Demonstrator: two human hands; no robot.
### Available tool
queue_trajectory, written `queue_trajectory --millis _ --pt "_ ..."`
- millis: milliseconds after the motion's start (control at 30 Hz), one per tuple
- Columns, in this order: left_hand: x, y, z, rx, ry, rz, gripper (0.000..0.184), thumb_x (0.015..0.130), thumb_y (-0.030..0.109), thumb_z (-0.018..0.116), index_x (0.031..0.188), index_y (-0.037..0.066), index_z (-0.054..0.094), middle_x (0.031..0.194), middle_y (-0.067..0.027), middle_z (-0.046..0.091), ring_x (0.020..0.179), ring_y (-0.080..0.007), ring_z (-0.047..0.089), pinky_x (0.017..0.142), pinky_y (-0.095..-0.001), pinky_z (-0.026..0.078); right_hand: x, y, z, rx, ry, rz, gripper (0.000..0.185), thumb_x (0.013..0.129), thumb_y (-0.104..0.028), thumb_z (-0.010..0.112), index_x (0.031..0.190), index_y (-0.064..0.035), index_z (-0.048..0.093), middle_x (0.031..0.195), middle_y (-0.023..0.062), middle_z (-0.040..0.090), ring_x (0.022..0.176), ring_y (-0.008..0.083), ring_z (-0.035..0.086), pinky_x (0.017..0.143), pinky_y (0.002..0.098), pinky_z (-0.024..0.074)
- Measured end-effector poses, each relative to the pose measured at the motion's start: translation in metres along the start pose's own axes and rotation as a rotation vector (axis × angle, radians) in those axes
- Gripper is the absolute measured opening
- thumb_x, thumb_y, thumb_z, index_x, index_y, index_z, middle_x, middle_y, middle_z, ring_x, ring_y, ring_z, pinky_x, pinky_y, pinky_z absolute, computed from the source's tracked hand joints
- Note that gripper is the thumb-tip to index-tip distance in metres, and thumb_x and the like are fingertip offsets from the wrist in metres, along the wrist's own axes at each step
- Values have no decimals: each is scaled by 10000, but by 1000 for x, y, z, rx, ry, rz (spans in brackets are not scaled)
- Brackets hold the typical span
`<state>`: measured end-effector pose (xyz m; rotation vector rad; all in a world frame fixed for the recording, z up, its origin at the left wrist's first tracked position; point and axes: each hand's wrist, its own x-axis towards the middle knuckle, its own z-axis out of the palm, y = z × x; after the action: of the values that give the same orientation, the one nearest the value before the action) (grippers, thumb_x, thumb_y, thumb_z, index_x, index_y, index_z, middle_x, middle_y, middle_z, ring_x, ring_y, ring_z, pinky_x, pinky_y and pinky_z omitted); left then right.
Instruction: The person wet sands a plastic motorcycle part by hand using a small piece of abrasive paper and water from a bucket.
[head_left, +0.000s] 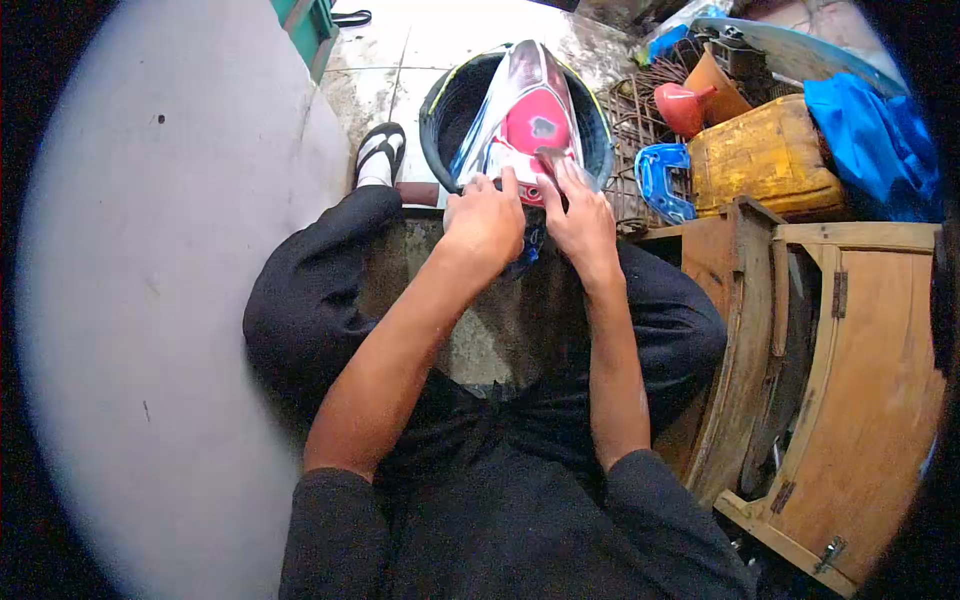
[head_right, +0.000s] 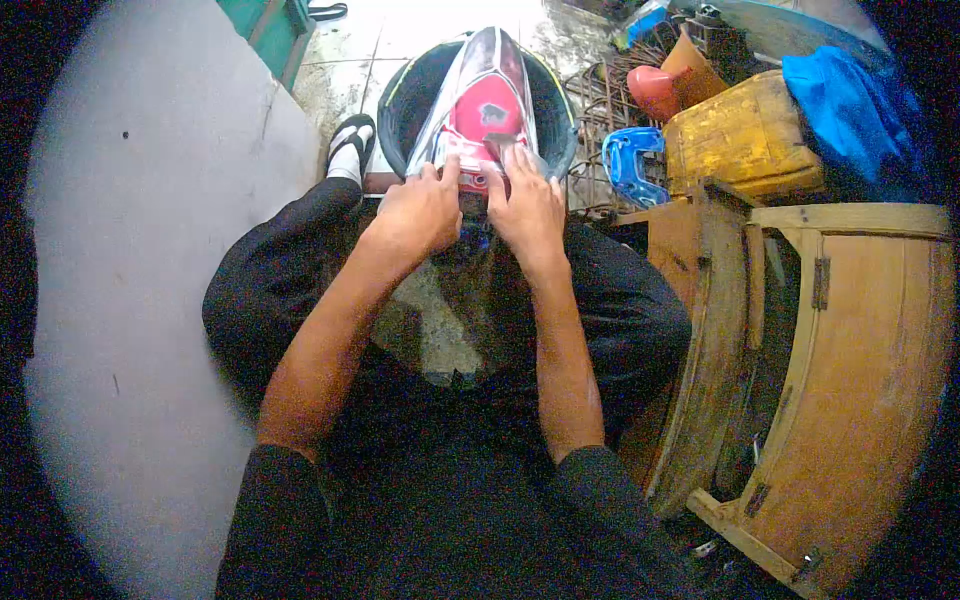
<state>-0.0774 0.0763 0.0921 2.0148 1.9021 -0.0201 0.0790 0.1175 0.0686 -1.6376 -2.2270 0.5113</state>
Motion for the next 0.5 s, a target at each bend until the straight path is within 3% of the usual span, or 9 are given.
queue_trajectory --millis 167,233,267,367,400,500 --pt "-1 -3 5 -24 35 18 581 884 166 539 1408 -8 360 1154 -249 598 1035 -389 656 827 -495 558 21 0 11 -18 -40 88 630 973 -462 463 1409 -8 466 1488 216 421 1354 364 440 1105 574 314" --pt "-2 -4 0 -39 66 30 580 881 162 539 1410 1 363 1167 -262 592 1040 -394 654 832 -509 554 27 -3 19 -260 81 85 602 989 -476 434 1413 -50 469 1414 224 499 1274 381 508 1058 498 393" --pt "1 -3 -5 -60 -46 10 582 880 155 535 1416 7 361 1185 -271 585 1059 -400 646 843 -517 551 21 -2 18 -264 70 80 632 989 -500 406 1403 -27 473 1424 244 481 1296 388 487 1075 518 368" --pt "1 -3 0 -50 9 10 571 883 157 534 1407 7 366 1186 -270 585 1061 -406 644 845 -516 553 6 -20 2 -231 -72 148 664 989 -504 393 1380 26 473 1442 251 461 1319 386 468 1084 534 352" --pt "-2 -2 -1 -42 21 18 546 890 156 524 1394 8 376 1176 -266 588 1054 -409 645 841 -514 555 4 -22 3 -212 -15 145 709 985 -519 384 1360 78 461 1442 258 456 1319 387 467 1084 554 337" --pt "1 -3 4 -37 47 23 526 896 147 510 1387 8 384 1165 -260 592 1054 -410 645 837 -512 557 26 -13 23 -252 92 169 727 977 -542 381 1329 88 465 1423 268 470 1314 381 472 1073 571 335"
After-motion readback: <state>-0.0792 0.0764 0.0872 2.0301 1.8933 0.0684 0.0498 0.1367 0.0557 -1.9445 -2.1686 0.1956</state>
